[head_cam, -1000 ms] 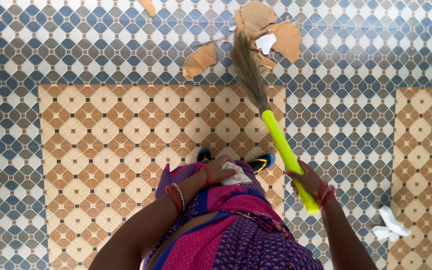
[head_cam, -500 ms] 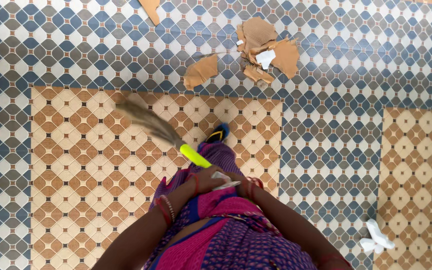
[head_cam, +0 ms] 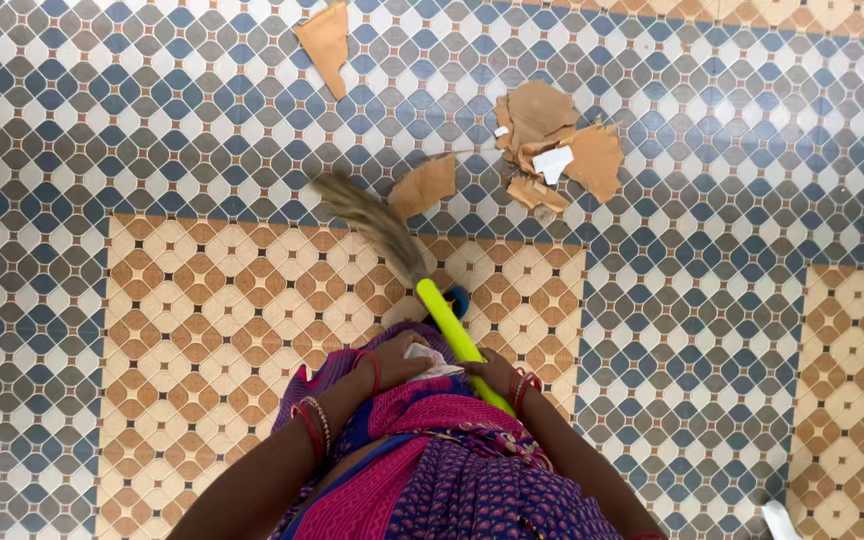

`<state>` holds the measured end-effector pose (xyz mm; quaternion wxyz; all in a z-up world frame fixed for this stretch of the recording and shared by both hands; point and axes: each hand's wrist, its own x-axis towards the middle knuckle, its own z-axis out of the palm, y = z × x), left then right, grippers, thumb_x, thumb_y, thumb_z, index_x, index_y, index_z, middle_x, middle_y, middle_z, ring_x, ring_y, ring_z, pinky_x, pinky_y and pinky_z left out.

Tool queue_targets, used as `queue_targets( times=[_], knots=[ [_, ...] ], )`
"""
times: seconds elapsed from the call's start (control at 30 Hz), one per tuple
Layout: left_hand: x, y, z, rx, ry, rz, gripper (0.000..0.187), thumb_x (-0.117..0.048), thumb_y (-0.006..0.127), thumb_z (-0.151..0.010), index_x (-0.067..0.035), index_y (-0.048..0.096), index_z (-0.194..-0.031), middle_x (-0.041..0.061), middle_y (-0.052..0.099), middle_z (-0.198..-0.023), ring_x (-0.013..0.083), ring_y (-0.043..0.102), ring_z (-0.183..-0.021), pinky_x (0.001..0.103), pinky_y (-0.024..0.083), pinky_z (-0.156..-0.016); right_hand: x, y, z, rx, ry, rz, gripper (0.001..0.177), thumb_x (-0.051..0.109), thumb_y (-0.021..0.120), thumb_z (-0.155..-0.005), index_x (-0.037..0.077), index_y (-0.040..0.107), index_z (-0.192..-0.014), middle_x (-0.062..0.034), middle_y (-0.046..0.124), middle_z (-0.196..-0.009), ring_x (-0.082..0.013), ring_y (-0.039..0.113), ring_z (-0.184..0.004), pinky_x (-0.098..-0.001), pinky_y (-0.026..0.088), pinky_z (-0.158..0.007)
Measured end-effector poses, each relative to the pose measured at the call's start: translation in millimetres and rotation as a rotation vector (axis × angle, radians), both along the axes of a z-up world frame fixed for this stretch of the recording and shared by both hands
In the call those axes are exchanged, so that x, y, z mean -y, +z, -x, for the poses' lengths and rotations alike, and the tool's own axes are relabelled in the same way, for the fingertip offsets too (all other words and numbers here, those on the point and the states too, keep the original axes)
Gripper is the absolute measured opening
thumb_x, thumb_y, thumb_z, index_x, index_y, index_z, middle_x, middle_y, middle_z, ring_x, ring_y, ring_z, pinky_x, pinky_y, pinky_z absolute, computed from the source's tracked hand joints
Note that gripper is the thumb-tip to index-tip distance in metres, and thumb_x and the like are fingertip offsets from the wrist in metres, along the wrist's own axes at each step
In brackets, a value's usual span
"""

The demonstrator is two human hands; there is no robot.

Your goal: The person sweeps debris, including cardboard scraps and white foam pieces, across a patterned tile floor using a handheld broom.

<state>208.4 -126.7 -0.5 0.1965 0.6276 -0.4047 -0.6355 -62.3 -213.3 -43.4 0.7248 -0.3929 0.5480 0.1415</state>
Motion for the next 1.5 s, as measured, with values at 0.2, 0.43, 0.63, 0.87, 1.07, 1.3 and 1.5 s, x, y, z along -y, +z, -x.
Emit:
queue_targets(
  times=[0.2,0.43,0.63,0.87,1.07,1.3,1.5],
  knots=[
    [49,5,-3,-0.059,-0.048,0.000,0.058,-0.047,0.075,-0.081,-0.008,0.063,-0.123,0.015,0.072,-0.117,0.0228,0.069,-0.107,0.035,0.055,-0.091,17,27,35,0.112,-0.303,-0.021,0.050,0.032,0.066,-0.089,0.013,0.051,-0.132,-0.0085,0.060,-0.076,-0.0178,0.060,-0.055,-0.0314,0.051,-0.048],
    [94,2,-12,0.035,-0.240,-0.006,0.064,-0.050,0.075,-0.077,-0.007,0.066,-0.124,0.016,0.071,-0.119,0.0265,0.069,-0.110,0.036,0.053,-0.095,-7,74,82,-0.200,-0.150,0.138,0.060,0.042,0.063,-0.089,0.006,0.052,-0.135,-0.0115,0.072,-0.097,-0.0214,0.065,-0.073,-0.0332,0.056,-0.067],
    [122,-18,-46,-0.124,-0.486,0.080,0.060,-0.051,0.073,-0.080,-0.005,0.071,-0.117,0.016,0.074,-0.117,0.0262,0.070,-0.110,0.037,0.053,-0.095,-4,150,18,-0.014,-0.214,0.132,0.068,0.038,0.066,-0.084,0.003,0.051,-0.140,-0.0121,0.071,-0.114,-0.0196,0.066,-0.098,-0.0302,0.053,-0.089],
    [128,-1,-158,-0.142,-0.524,0.035,0.057,-0.054,0.072,-0.083,-0.005,0.076,-0.111,0.016,0.076,-0.114,0.0244,0.072,-0.108,0.036,0.054,-0.091,79,149,-178,0.283,-0.221,0.161,0.056,0.028,0.068,-0.092,0.005,0.048,-0.138,-0.0117,0.065,-0.100,-0.0171,0.063,-0.079,-0.0292,0.053,-0.069],
    [115,15,-280,-0.140,-0.154,-0.115,0.067,-0.052,0.077,-0.081,-0.010,0.059,-0.130,0.009,0.071,-0.117,0.0194,0.068,-0.109,0.034,0.053,-0.094,177,78,-396,0.391,-0.367,-0.071,0.036,0.024,0.066,-0.091,0.013,0.052,-0.122,-0.0058,0.064,-0.073,-0.0171,0.060,-0.052,-0.0319,0.049,-0.044],
    [122,20,-329,-0.087,-0.142,-0.210,0.057,-0.053,0.073,-0.084,-0.010,0.067,-0.121,0.006,0.073,-0.109,0.0144,0.068,-0.099,0.031,0.054,-0.088,215,2,-479,0.403,-0.559,-0.186,0.034,0.024,0.070,-0.095,0.005,0.052,-0.117,-0.0069,0.063,-0.077,-0.0200,0.064,-0.060,-0.0395,0.055,-0.050],
    [142,-9,-325,-0.148,-0.221,-0.168,0.052,-0.047,0.075,-0.085,-0.007,0.068,-0.117,0.011,0.073,-0.108,0.0175,0.068,-0.096,0.031,0.056,-0.084,169,15,-370,0.295,-0.704,-0.115,0.033,0.029,0.066,-0.093,0.009,0.055,-0.117,-0.0031,0.061,-0.075,-0.0149,0.061,-0.056,-0.0310,0.053,-0.047]
  ],
)
